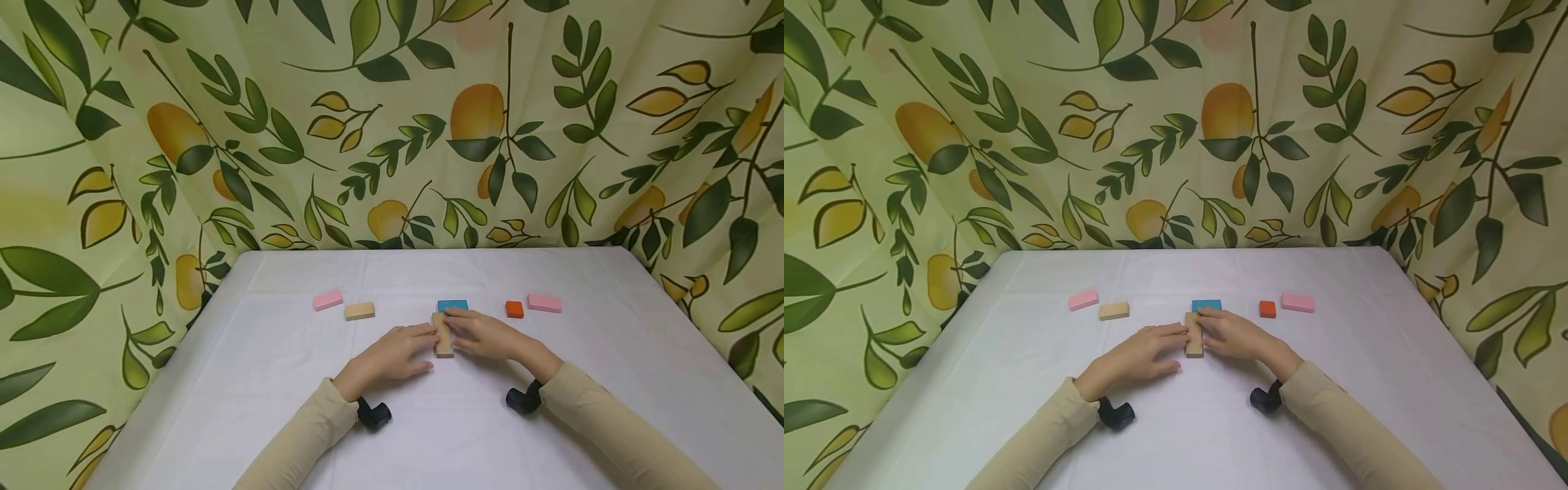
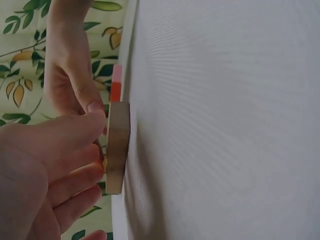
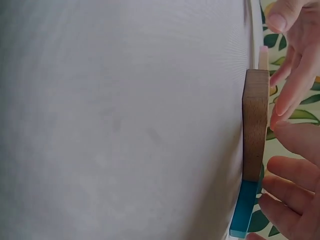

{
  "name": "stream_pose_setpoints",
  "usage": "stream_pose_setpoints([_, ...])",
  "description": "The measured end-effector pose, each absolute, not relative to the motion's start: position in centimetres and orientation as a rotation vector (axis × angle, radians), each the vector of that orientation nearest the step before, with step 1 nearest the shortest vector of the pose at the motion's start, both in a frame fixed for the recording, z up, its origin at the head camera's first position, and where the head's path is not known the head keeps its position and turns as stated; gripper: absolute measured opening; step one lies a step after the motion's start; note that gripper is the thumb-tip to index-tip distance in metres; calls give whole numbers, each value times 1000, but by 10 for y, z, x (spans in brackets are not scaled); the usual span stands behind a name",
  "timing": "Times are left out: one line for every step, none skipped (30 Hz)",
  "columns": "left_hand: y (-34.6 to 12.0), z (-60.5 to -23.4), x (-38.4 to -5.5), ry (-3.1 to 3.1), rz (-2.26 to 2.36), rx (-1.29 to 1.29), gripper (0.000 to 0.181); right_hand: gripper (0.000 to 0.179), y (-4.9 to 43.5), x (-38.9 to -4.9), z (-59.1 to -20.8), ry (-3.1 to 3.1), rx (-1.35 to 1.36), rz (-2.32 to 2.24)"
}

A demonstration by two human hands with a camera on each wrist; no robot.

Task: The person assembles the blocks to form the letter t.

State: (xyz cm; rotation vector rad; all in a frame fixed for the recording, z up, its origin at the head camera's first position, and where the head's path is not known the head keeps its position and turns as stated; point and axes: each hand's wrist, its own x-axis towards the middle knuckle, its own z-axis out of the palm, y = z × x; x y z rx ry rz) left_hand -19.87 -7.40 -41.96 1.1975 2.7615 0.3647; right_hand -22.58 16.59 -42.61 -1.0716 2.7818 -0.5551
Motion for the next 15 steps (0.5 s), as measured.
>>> stream_pose_setpoints([-75, -420, -199, 2764, 374, 1204, 50, 53, 165, -226, -426, 2781, -1065, -550])
stream_pose_setpoints([-76, -421, -200, 2766, 378, 1211, 49, 54, 165, -226, -425, 2780, -1051, -545])
stream_pose_setpoints([-77, -422, -200, 2770, 385, 1218, 48, 55, 164, -227, -425, 2781, -1040, -538])
stream_pose_setpoints([-78, -422, -201, 2776, 385, 1219, 48, 56, 163, -227, -425, 2784, -1033, -527])
stream_pose_setpoints([-79, -423, -201, 2784, 390, 1223, 47, 57, 163, -228, -425, 2786, -1023, -518])
stream_pose_setpoints([-80, -423, -201, 2790, 391, 1221, 47, 57, 162, -228, -425, 2790, -1013, -508])
stream_pose_setpoints([-81, -423, -202, 2799, 389, 1222, 46, 57, 162, -228, -424, 2790, -1001, -503])
stream_pose_setpoints([-82, -423, -202, 2807, 389, 1222, 46, 57, 161, -228, -424, 2791, -992, -497])
stream_pose_setpoints([-83, -423, -203, 2812, 398, 1217, 45, 57, 161, -228, -424, 2791, -987, -488])
stream_pose_setpoints([-85, -423, -203, 2815, 407, 1214, 45, 57, 160, -228, -424, 2786, -976, -486])
stream_pose_setpoints([-86, -423, -203, 2818, 419, 1215, 44, 58, 159, -228, -424, 2780, -966, -486])
stream_pose_setpoints([-88, -423, -204, 2819, 429, 1215, 43, 58, 159, -228, -423, 2774, -957, -486])
stream_pose_setpoints([-90, -423, -204, 2819, 443, 1217, 42, 58, 158, -228, -423, 2771, -957, -480])
stream_pose_setpoints([-91, -422, -204, 2818, 464, 1217, 42, 58, 158, -228, -422, 2766, -951, -485])
stream_pose_setpoints([-93, -422, -205, 2820, 484, 1221, 41, 58, 157, -227, -422, 2763, -947, -483])
